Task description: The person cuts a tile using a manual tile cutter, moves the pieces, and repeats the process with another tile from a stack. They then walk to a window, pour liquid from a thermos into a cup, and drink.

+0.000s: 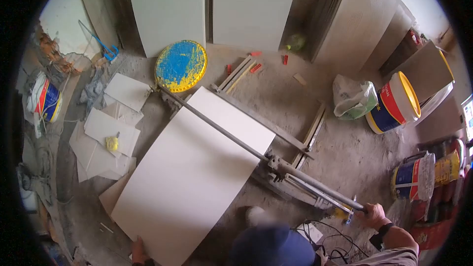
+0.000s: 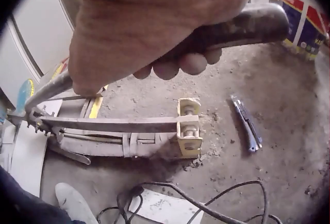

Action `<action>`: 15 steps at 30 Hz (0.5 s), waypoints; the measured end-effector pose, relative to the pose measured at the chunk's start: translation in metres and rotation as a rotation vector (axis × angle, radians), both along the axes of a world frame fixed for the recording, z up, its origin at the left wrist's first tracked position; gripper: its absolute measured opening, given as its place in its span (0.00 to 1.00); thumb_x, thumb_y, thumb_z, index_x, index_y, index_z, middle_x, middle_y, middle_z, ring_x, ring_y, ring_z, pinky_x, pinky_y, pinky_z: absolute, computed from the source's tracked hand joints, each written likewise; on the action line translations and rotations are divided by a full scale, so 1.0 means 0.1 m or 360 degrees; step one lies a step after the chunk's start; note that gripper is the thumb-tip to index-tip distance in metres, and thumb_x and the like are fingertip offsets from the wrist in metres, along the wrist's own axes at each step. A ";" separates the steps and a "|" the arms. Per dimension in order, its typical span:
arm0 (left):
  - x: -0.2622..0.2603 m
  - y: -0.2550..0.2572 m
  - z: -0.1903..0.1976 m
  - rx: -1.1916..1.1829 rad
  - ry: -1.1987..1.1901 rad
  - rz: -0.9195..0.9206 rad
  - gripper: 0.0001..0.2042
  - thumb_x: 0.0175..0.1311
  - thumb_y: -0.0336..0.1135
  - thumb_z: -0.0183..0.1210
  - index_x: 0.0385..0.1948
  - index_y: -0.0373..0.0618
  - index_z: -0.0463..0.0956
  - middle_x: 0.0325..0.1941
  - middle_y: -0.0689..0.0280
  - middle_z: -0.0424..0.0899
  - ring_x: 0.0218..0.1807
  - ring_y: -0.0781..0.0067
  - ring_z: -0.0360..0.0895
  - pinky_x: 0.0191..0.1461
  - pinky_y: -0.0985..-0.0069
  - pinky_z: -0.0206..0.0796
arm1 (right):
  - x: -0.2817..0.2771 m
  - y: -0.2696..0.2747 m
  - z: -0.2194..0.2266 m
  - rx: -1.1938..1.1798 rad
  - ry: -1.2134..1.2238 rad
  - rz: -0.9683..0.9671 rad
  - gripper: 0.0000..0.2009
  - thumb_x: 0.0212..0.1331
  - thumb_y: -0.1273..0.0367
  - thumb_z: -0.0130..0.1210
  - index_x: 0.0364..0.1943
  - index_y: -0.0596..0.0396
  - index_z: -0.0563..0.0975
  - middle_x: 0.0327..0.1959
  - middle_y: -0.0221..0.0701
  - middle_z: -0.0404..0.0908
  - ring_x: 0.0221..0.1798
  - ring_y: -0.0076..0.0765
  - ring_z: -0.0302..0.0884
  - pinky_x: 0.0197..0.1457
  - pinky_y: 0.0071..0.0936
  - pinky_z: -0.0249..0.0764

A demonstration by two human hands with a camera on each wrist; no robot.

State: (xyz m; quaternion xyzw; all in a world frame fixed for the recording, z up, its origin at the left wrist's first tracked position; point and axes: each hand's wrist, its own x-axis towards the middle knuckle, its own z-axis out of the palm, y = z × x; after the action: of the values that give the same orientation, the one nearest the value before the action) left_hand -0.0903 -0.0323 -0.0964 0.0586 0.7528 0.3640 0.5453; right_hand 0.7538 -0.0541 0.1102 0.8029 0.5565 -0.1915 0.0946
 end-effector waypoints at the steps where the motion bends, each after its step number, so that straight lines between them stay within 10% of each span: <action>1: 0.11 0.05 0.15 0.0001 -0.0010 -0.0007 0.23 0.73 0.46 0.46 0.59 0.36 0.65 0.54 0.54 0.77 0.54 0.50 0.76 0.59 0.54 0.69 | 0.01 0.01 0.02 0.0015 0.0001 0.0010 0.20 0.48 0.52 0.61 0.21 0.58 0.78 0.16 0.45 0.75 0.22 0.55 0.76 0.27 0.43 0.72; 4: -0.10 -0.12 0.17 -0.0047 0.1455 -0.2018 0.25 0.72 0.50 0.46 0.58 0.36 0.66 0.55 0.52 0.76 0.55 0.51 0.75 0.59 0.54 0.69 | 0.03 0.12 0.12 -0.0002 0.0005 0.0195 0.21 0.51 0.51 0.61 0.21 0.58 0.77 0.16 0.45 0.74 0.21 0.57 0.75 0.25 0.43 0.70; 10: 0.18 0.12 0.20 -0.0046 -0.0094 -0.0011 0.27 0.71 0.51 0.48 0.59 0.35 0.65 0.56 0.52 0.75 0.54 0.52 0.75 0.58 0.56 0.69 | -0.47 0.61 0.59 -0.0138 0.0035 0.0159 0.20 0.54 0.54 0.59 0.22 0.59 0.77 0.17 0.47 0.75 0.23 0.58 0.76 0.27 0.44 0.71; 15: 0.14 0.08 0.02 -0.0030 -0.0080 0.0140 0.27 0.72 0.52 0.48 0.59 0.35 0.65 0.57 0.52 0.73 0.56 0.52 0.74 0.60 0.55 0.67 | -0.36 0.52 0.27 -0.0070 0.0044 0.0209 0.18 0.54 0.56 0.58 0.22 0.59 0.77 0.18 0.47 0.76 0.23 0.59 0.76 0.28 0.46 0.72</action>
State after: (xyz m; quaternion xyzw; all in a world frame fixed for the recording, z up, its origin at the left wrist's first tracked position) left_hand -0.0760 -0.0242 -0.0945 0.0111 0.7442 0.3818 0.5480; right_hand 0.7179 -0.0024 0.1373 0.7597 0.6048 -0.2081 0.1170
